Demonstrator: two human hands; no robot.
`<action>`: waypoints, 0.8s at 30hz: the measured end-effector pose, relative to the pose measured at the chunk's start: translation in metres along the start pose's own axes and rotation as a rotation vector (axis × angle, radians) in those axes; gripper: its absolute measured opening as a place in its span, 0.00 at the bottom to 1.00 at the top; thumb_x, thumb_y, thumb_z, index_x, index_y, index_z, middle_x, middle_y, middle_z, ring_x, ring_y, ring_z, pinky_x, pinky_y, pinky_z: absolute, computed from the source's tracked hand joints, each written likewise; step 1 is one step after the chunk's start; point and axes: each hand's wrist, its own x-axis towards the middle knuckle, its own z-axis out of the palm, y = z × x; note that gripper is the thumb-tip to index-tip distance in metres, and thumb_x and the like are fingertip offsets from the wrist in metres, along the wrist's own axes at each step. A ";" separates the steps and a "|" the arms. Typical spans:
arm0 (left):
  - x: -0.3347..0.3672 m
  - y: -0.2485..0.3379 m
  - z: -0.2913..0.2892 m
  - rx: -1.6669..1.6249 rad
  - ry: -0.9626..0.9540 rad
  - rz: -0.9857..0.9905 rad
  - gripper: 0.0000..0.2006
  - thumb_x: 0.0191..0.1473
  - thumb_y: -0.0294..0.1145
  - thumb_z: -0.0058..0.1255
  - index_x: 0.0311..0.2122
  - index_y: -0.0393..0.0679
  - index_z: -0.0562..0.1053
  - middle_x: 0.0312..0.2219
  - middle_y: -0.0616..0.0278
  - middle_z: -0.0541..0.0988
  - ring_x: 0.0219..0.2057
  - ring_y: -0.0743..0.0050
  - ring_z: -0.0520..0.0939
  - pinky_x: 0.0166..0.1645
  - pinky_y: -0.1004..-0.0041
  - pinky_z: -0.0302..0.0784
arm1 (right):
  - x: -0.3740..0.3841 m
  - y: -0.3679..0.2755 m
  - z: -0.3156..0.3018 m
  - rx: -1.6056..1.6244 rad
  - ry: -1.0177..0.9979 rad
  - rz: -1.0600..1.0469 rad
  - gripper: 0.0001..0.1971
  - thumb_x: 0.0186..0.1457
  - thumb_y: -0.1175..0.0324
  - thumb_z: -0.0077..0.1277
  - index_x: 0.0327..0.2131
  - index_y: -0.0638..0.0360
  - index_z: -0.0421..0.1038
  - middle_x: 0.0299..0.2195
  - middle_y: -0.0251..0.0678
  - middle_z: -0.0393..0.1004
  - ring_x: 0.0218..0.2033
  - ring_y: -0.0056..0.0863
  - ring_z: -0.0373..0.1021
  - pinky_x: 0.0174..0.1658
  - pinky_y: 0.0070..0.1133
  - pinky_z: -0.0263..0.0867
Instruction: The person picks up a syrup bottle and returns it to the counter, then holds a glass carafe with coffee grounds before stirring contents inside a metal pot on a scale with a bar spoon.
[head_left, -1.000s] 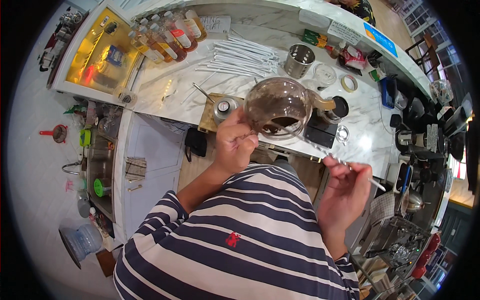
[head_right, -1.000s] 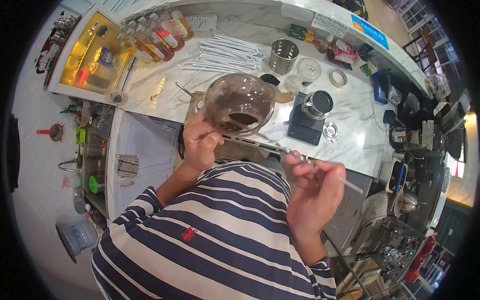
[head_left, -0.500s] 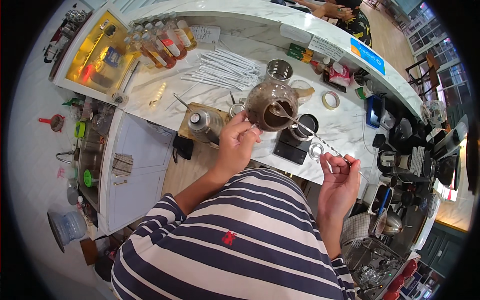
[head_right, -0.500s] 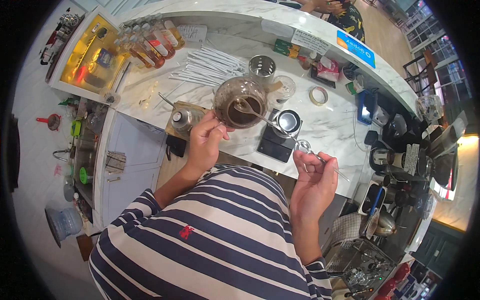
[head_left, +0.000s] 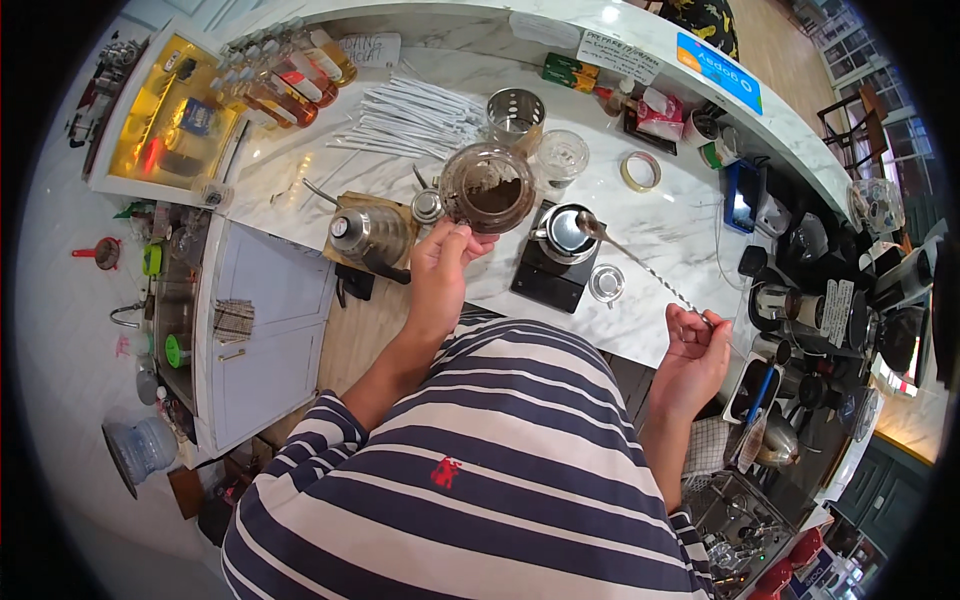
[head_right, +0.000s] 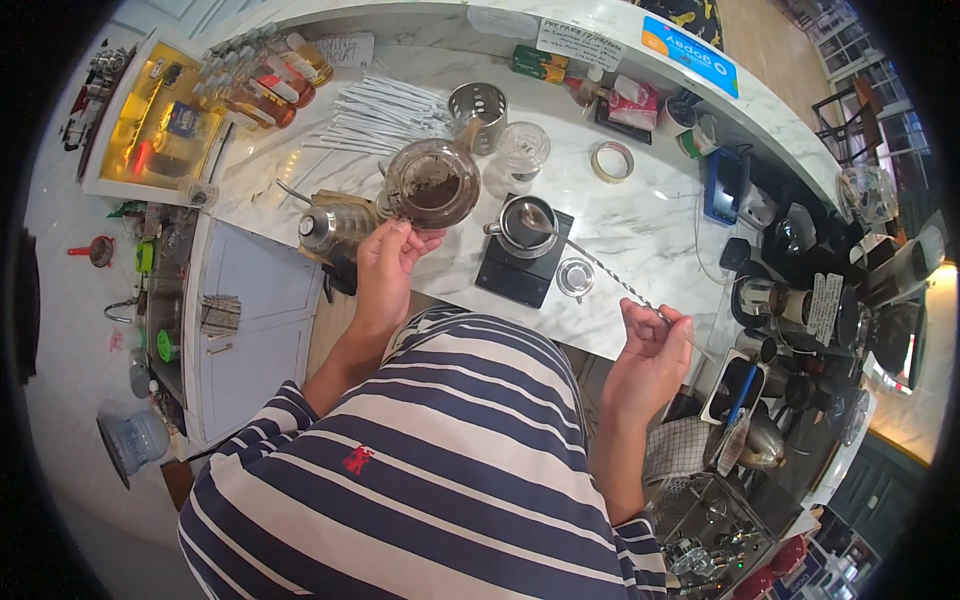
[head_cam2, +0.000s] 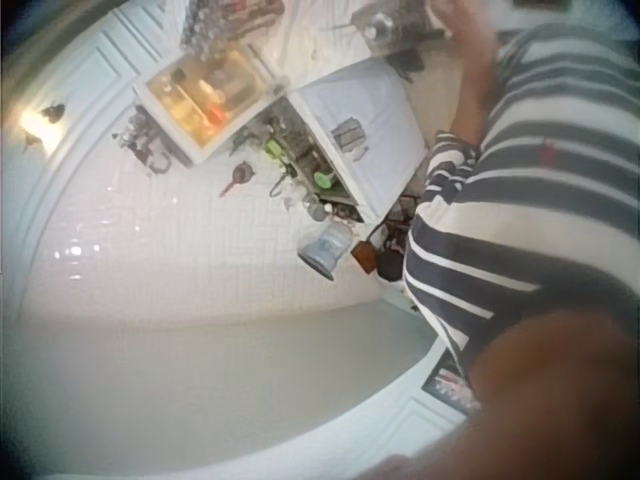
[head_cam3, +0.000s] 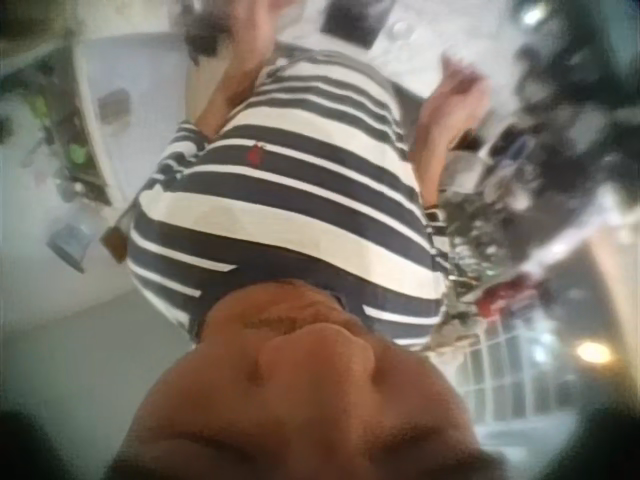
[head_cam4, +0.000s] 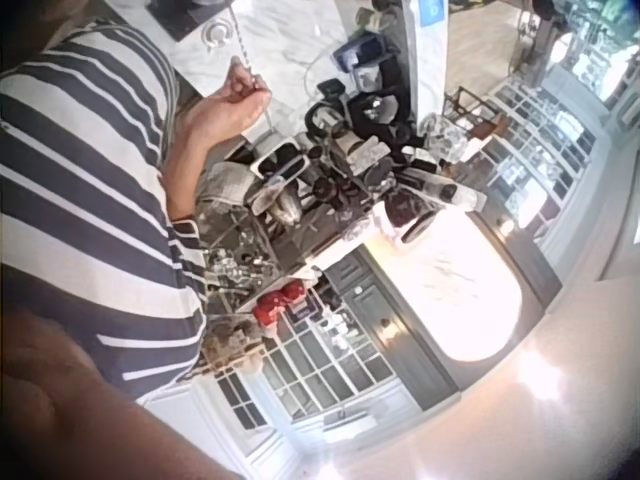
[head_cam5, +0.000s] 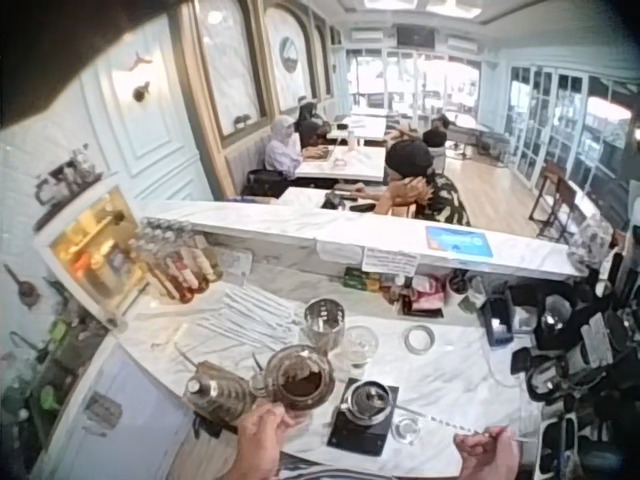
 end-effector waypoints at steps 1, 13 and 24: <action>0.001 0.000 0.002 -0.018 0.025 -0.043 0.16 0.66 0.30 0.41 0.25 0.36 0.71 0.32 0.57 0.77 0.41 0.62 0.83 0.51 0.63 0.79 | 0.005 0.005 -0.005 -0.019 0.015 0.013 0.16 0.72 0.60 0.35 0.43 0.65 0.65 0.30 0.46 0.79 0.37 0.40 0.78 0.54 0.39 0.71; 0.017 -0.003 0.015 -0.040 0.014 -0.095 0.15 0.68 0.34 0.39 0.29 0.39 0.70 0.34 0.49 0.81 0.43 0.57 0.84 0.52 0.62 0.78 | 0.033 0.045 -0.003 -0.235 -0.035 0.017 0.15 0.73 0.61 0.33 0.42 0.64 0.64 0.31 0.48 0.79 0.38 0.40 0.78 0.54 0.32 0.69; 0.034 -0.007 0.021 -0.063 -0.009 -0.130 0.14 0.68 0.34 0.40 0.30 0.40 0.70 0.35 0.48 0.82 0.43 0.56 0.84 0.51 0.60 0.79 | 0.039 0.047 -0.006 -0.270 -0.048 0.035 0.16 0.73 0.60 0.33 0.41 0.63 0.65 0.30 0.48 0.80 0.38 0.39 0.78 0.53 0.30 0.69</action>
